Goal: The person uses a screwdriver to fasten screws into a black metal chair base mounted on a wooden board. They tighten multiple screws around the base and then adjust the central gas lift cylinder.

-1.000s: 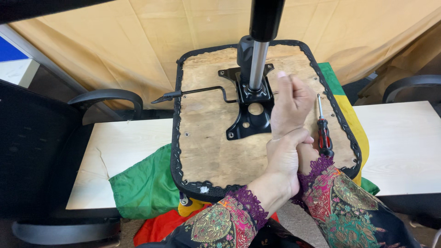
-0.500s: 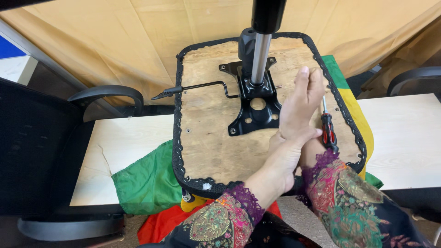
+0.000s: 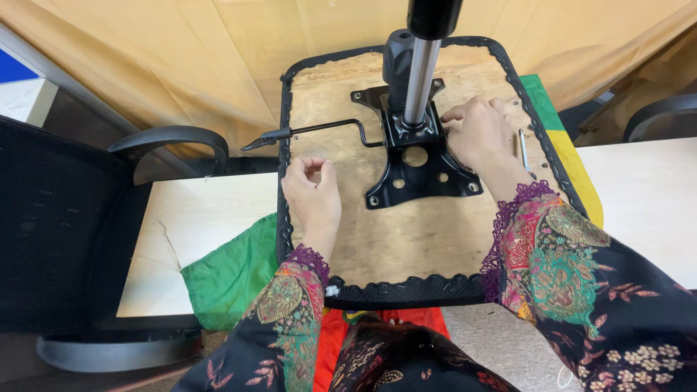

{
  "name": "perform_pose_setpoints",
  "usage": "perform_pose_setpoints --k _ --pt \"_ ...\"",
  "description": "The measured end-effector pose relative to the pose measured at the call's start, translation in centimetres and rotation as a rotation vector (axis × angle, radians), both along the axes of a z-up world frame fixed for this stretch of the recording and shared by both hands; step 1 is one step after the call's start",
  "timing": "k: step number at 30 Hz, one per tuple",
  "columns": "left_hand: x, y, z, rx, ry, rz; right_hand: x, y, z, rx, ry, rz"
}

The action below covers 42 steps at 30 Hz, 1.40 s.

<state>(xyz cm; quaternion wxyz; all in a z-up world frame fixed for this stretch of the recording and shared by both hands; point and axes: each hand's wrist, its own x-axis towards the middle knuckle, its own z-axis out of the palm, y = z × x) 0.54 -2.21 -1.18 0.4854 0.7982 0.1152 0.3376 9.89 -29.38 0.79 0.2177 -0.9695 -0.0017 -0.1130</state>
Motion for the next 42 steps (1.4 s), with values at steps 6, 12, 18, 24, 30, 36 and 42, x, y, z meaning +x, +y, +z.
perform_pose_setpoints --k 6,12,18,24,30,36,42 --pt "1.2 1.7 0.2 0.266 0.128 -0.024 0.8 0.1 -1.4 -0.082 -0.006 0.009" --pt "2.8 0.8 0.3 0.339 0.239 0.086 2.8 -0.7 -0.6 0.537 -0.037 -0.098" --pt "2.9 0.4 0.6 0.353 0.273 0.139 5.5 -1.6 1.3 0.835 -0.124 -0.149" --pt "2.7 0.0 1.1 0.376 0.287 0.149 8.5 -1.8 1.1 0.838 -0.160 -0.073" --pt "2.7 -0.2 1.3 0.377 0.312 0.148 11.2 -1.9 -1.5 0.707 -0.281 0.080" --pt "2.8 -0.2 1.3 0.376 0.347 0.160 12.6 -1.7 -3.5 0.469 -0.237 0.076" --pt "2.9 -0.2 1.3 0.382 0.348 0.160 12.8 -1.5 -3.9 0.402 -0.288 0.139"
